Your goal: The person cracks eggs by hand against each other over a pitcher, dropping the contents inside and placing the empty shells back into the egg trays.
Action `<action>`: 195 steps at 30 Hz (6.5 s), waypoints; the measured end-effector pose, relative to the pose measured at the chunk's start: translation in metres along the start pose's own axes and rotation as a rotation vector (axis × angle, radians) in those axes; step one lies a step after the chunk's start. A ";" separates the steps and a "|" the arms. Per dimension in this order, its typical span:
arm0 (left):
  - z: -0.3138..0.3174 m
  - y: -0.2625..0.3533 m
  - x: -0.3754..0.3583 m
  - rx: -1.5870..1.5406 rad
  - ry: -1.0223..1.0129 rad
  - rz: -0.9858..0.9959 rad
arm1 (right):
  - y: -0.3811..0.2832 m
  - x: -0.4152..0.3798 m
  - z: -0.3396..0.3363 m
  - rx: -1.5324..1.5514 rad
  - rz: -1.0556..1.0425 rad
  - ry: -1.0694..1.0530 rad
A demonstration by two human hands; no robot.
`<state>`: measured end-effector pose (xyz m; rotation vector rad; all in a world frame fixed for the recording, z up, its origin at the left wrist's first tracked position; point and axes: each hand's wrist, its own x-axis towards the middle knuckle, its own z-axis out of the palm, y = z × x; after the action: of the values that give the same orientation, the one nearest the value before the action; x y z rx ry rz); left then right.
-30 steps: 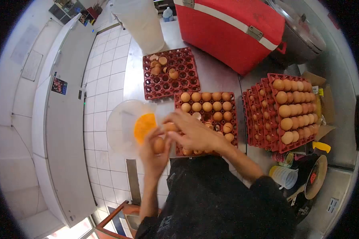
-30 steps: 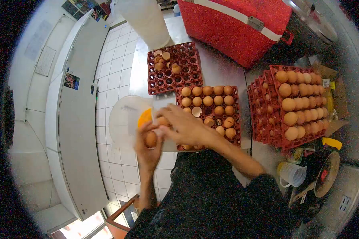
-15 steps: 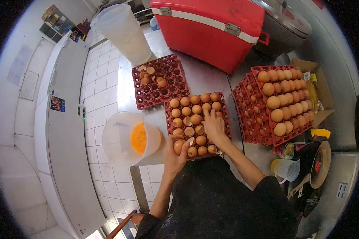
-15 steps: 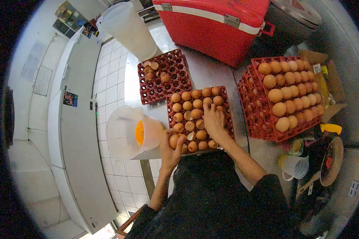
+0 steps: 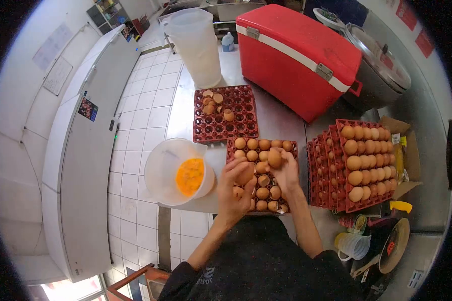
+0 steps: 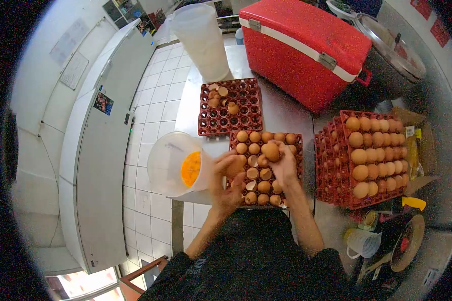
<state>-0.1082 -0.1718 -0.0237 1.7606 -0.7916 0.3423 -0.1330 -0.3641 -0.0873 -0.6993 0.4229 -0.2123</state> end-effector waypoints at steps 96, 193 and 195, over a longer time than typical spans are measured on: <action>0.010 -0.004 -0.045 -0.084 -0.397 -0.502 | 0.019 -0.009 -0.091 -1.538 -0.271 0.374; 0.127 -0.051 0.069 -0.053 -0.655 0.074 | -0.027 -0.059 -0.054 -0.142 -0.136 0.284; 0.081 -0.029 0.061 -0.097 -0.309 0.052 | -0.027 -0.050 -0.018 -0.131 -0.183 0.180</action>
<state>-0.0573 -0.2628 -0.0358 1.7251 -1.0571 0.0634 -0.1873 -0.3783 -0.0663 -0.8522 0.5490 -0.4257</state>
